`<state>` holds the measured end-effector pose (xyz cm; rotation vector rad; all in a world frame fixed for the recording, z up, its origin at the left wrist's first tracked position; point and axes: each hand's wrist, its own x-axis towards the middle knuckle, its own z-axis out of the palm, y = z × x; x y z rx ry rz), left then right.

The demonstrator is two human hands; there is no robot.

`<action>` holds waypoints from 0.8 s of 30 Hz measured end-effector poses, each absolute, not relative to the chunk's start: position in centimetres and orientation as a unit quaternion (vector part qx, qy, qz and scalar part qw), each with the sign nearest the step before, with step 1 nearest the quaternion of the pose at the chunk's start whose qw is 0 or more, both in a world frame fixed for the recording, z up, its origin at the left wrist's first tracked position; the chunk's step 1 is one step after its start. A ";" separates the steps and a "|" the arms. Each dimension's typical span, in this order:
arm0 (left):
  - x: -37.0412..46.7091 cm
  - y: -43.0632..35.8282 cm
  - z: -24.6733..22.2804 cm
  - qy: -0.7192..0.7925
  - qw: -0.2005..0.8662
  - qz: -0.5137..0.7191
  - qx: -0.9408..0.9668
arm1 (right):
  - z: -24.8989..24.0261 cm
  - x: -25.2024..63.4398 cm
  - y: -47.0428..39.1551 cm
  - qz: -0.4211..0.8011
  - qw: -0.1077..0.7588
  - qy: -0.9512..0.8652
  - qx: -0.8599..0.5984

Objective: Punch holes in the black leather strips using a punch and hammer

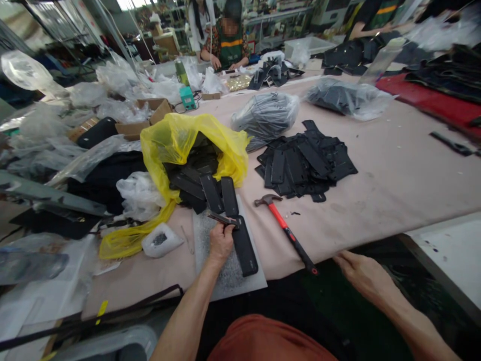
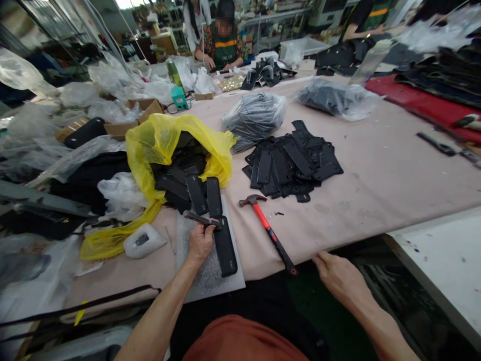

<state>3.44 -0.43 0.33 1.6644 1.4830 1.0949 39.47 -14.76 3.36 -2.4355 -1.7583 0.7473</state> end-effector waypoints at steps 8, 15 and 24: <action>3.3 -0.3 0.0 0.562 0.304 0.410 0.651 | 4.3 33.0 -15.2 0.173 0.135 -0.609 -0.762; 3.5 -0.5 0.2 0.568 0.306 0.418 0.639 | 3.2 22.7 -11.5 0.216 0.150 -0.791 -0.552; 3.6 0.2 1.2 0.574 0.317 0.419 0.628 | 0.6 20.6 -4.3 0.191 0.150 -0.770 -0.590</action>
